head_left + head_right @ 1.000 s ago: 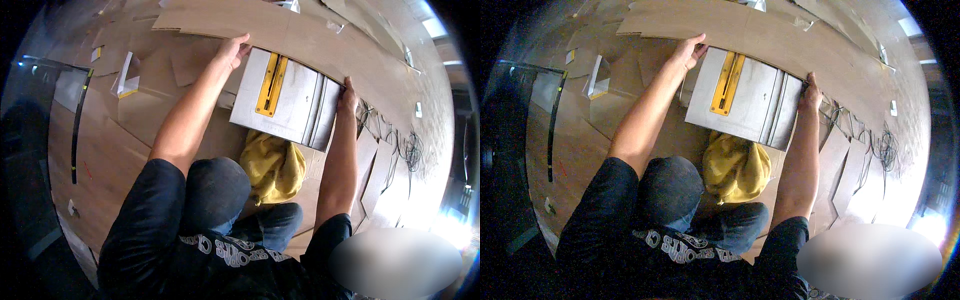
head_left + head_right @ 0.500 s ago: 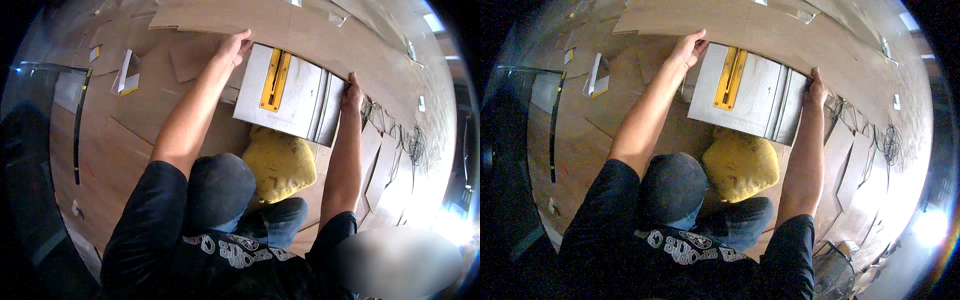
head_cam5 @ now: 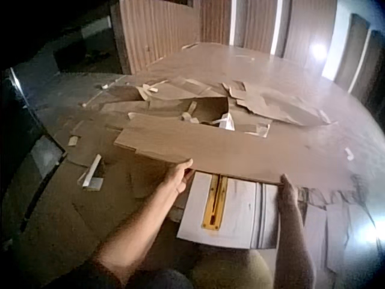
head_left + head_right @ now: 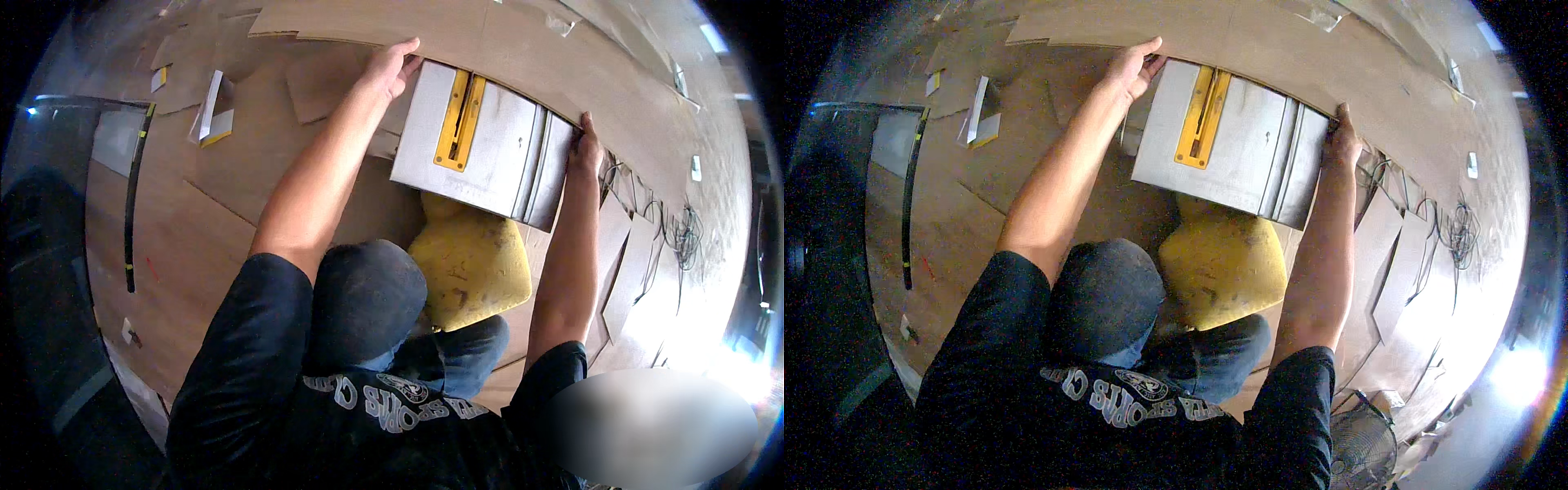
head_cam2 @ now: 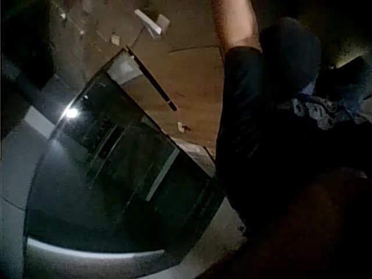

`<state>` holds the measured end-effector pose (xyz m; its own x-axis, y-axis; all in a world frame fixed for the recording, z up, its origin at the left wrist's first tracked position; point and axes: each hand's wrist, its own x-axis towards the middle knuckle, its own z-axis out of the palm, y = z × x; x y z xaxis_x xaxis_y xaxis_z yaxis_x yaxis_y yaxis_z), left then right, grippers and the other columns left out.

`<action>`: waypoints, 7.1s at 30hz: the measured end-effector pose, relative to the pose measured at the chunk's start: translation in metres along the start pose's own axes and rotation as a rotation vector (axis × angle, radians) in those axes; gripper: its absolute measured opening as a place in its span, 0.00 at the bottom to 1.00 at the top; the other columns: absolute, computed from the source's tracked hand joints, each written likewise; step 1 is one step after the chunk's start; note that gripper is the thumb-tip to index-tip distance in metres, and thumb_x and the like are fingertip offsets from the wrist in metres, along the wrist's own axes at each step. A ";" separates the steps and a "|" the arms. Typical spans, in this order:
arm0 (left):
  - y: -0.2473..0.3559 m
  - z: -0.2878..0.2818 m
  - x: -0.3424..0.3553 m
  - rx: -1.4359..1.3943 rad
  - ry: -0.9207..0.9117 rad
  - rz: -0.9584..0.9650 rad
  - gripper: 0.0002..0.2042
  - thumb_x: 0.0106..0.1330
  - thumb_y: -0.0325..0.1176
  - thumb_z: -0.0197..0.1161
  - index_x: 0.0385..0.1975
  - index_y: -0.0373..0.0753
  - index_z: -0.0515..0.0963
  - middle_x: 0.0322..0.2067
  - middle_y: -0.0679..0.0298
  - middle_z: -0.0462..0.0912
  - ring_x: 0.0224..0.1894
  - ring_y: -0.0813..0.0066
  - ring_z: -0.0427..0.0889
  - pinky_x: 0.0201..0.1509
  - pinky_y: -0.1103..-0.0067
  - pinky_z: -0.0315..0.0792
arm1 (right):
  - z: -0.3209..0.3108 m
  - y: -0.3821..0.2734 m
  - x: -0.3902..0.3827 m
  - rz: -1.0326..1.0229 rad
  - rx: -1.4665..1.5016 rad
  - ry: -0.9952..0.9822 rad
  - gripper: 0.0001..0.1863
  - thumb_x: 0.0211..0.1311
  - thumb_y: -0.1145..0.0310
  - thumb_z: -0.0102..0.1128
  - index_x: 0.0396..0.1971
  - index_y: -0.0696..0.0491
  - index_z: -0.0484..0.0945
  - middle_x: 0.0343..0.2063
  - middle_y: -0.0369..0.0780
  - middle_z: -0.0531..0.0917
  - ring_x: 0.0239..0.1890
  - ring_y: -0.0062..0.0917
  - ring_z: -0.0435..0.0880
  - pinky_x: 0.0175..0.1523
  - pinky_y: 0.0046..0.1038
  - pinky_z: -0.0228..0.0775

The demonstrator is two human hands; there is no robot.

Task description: The person measures, marks, and cuts flooring panels using a tape measure, a pencil, and a table saw, then fits them into place.

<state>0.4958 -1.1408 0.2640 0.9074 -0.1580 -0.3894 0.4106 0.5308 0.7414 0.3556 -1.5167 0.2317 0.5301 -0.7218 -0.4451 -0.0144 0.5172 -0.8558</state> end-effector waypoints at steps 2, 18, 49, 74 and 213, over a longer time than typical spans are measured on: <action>-0.001 -0.004 0.000 0.009 -0.012 -0.013 0.15 0.68 0.28 0.69 0.50 0.38 0.74 0.47 0.60 0.78 0.51 0.69 0.79 0.57 0.75 0.80 | -0.003 0.004 0.001 -0.019 -0.021 0.010 0.17 0.66 0.61 0.71 0.48 0.56 0.82 0.44 0.39 0.87 0.45 0.28 0.85 0.53 0.29 0.79; -0.002 -0.005 -0.011 0.008 -0.010 0.009 0.14 0.68 0.28 0.68 0.50 0.38 0.75 0.46 0.62 0.80 0.49 0.71 0.80 0.56 0.76 0.81 | -0.008 0.004 -0.012 -0.090 -0.028 -0.025 0.28 0.61 0.60 0.75 0.53 0.65 0.79 0.49 0.42 0.85 0.47 0.29 0.84 0.54 0.31 0.77; -0.006 -0.031 -0.031 0.005 0.029 -0.056 0.14 0.66 0.28 0.69 0.49 0.41 0.77 0.49 0.65 0.80 0.50 0.71 0.79 0.54 0.72 0.79 | -0.025 0.016 -0.043 -0.055 -0.091 -0.009 0.33 0.63 0.57 0.73 0.58 0.67 0.76 0.49 0.44 0.85 0.50 0.34 0.84 0.57 0.34 0.75; -0.018 -0.032 -0.070 0.007 0.013 -0.055 0.12 0.67 0.29 0.69 0.49 0.43 0.78 0.48 0.67 0.81 0.49 0.73 0.80 0.49 0.76 0.80 | -0.054 0.001 -0.089 0.011 -0.087 -0.038 0.30 0.65 0.58 0.72 0.57 0.65 0.76 0.51 0.43 0.84 0.49 0.31 0.84 0.53 0.32 0.78; -0.030 -0.116 -0.219 0.052 0.013 -0.201 0.12 0.68 0.30 0.69 0.49 0.42 0.79 0.45 0.65 0.84 0.47 0.69 0.82 0.55 0.67 0.79 | -0.137 0.020 -0.208 0.049 -0.187 -0.149 0.16 0.70 0.62 0.68 0.23 0.50 0.74 0.19 0.31 0.71 0.21 0.17 0.65 0.27 0.21 0.60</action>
<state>0.2748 -1.0254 0.2634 0.8055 -0.2458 -0.5392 0.5879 0.4459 0.6750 0.1289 -1.4198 0.2707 0.6439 -0.6146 -0.4556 -0.1929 0.4459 -0.8741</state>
